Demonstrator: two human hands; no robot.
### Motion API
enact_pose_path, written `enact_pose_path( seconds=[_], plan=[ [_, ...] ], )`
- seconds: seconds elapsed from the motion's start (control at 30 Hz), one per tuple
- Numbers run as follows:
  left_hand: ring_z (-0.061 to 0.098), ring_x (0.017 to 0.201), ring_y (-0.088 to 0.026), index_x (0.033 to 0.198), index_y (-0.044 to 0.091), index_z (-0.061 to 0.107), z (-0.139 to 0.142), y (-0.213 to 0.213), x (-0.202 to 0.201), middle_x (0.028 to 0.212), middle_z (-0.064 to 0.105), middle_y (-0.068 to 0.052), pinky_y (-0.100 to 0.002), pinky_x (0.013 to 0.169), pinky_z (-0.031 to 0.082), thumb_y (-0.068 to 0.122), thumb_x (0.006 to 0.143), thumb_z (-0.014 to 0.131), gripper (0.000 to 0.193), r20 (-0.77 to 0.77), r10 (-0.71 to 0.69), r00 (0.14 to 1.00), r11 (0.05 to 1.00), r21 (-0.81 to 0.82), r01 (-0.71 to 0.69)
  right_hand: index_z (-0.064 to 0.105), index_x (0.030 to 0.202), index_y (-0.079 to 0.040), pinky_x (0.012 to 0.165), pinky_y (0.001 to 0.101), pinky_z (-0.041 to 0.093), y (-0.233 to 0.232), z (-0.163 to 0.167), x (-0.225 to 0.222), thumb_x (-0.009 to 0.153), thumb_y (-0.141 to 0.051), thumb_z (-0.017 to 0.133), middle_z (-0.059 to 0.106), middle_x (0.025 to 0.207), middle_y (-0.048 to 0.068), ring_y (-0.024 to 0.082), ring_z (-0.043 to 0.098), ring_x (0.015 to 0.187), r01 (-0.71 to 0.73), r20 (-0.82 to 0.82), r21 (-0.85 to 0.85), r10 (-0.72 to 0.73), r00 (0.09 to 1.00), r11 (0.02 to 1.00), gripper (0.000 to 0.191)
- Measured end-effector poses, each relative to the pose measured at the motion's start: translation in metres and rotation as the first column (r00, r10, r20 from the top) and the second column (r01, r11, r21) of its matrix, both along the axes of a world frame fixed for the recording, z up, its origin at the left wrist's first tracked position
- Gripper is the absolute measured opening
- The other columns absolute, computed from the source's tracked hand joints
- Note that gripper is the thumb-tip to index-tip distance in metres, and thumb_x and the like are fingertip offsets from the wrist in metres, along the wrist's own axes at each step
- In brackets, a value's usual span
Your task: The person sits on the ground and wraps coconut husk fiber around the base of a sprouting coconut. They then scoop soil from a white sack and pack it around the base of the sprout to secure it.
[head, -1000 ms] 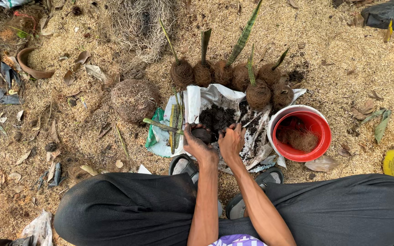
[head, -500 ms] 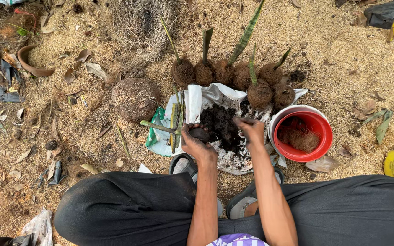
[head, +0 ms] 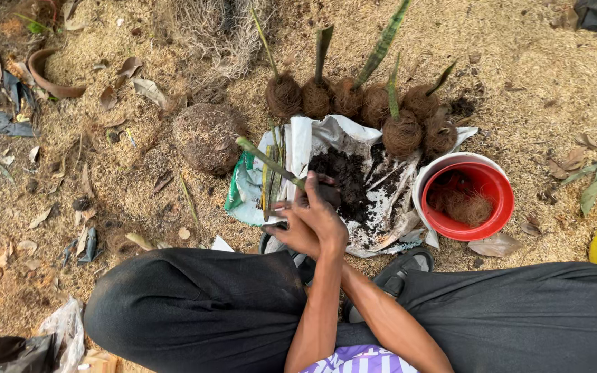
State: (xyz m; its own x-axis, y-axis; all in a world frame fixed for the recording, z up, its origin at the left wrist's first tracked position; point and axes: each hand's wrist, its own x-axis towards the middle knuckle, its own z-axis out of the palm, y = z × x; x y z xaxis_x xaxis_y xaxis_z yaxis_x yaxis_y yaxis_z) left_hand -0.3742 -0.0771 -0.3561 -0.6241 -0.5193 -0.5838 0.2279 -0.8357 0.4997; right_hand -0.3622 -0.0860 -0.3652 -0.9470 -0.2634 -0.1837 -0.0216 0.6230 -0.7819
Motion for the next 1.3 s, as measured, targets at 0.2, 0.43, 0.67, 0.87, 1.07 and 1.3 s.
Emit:
enact_pose_path(
  seconds=[0.2, 0.43, 0.67, 0.87, 1.07, 1.3],
  plan=[
    [0.061, 0.07, -0.013, 0.133, -0.018, 0.057, -0.006, 0.006, -0.004, 0.104, 0.072, -0.026, -0.023, 0.069, 0.051, 0.044, 0.099, 0.068, 0.072, 0.484, -0.068, 0.873, 0.713, -0.588, 0.382, 0.057, 0.139, -0.014, 0.079, 0.0397, 0.055, -0.008, 0.0, 0.002, 0.092, -0.051, 0.059, 0.061, 0.103, 0.02, 0.022, 0.062, 0.09, -0.064, -0.16, 0.329, 0.122, 0.979, 0.942, 0.06],
    [0.062, 0.063, -0.015, 0.101, -0.009, 0.068, 0.009, 0.004, -0.009, 0.082, 0.07, -0.015, -0.031, 0.06, 0.055, 0.032, 0.097, 0.068, 0.041, 0.262, -0.192, 0.946, 0.861, -0.418, 0.29, 0.05, 0.135, -0.013, 0.09, 0.036, 0.058, 0.027, -0.022, -0.026, 0.098, -0.033, 0.056, 0.067, 0.11, 0.014, 0.017, 0.067, 0.097, -0.115, -0.369, 0.618, 0.415, 0.832, 0.778, 0.042],
    [0.068, 0.074, -0.019, 0.101, 0.001, 0.064, 0.017, -0.008, -0.015, 0.086, 0.069, -0.01, -0.034, 0.072, 0.062, 0.036, 0.104, 0.058, 0.036, -0.02, -0.049, 0.999, 0.947, -0.32, 0.04, 0.076, 0.11, -0.007, 0.089, 0.0323, 0.062, 0.085, -0.018, -0.056, 0.088, -0.009, 0.072, 0.079, 0.11, 0.014, 0.023, 0.077, 0.096, 0.306, 0.22, -0.06, -0.286, 0.933, 0.95, 0.022],
    [0.069, 0.089, -0.017, 0.121, 0.004, 0.057, 0.032, -0.023, -0.018, 0.097, 0.072, -0.009, -0.034, 0.082, 0.061, 0.044, 0.103, 0.041, 0.046, -0.008, -0.023, 1.0, 0.942, -0.336, 0.019, 0.054, 0.134, 0.003, 0.094, 0.0501, 0.05, 0.128, -0.021, -0.059, 0.073, -0.018, 0.096, 0.059, 0.127, 0.028, 0.041, 0.063, 0.11, 0.257, 0.227, 0.317, -0.337, 0.914, 0.913, 0.076],
    [0.066, 0.078, -0.021, 0.114, 0.001, 0.058, 0.027, -0.02, -0.018, 0.088, 0.067, -0.013, -0.035, 0.068, 0.056, 0.04, 0.109, 0.042, 0.042, 0.026, 0.046, 0.999, 0.947, -0.318, -0.036, 0.058, 0.128, 0.005, 0.093, 0.0398, 0.057, 0.1, -0.037, -0.036, 0.068, -0.024, 0.096, 0.073, 0.111, 0.023, 0.032, 0.073, 0.101, 0.444, 0.248, 0.205, -0.485, 0.838, 0.872, 0.077],
    [0.065, 0.075, -0.019, 0.104, 0.006, 0.058, 0.023, -0.018, -0.014, 0.083, 0.066, -0.009, -0.034, 0.068, 0.055, 0.035, 0.106, 0.047, 0.031, 0.128, 0.009, 0.992, 0.955, -0.296, 0.03, 0.075, 0.107, -0.001, 0.078, 0.0375, 0.059, 0.103, -0.041, -0.031, 0.07, -0.016, 0.092, 0.079, 0.095, 0.017, 0.026, 0.077, 0.082, 0.566, 0.107, 0.128, -0.579, 0.809, 0.814, 0.043]
  ],
)
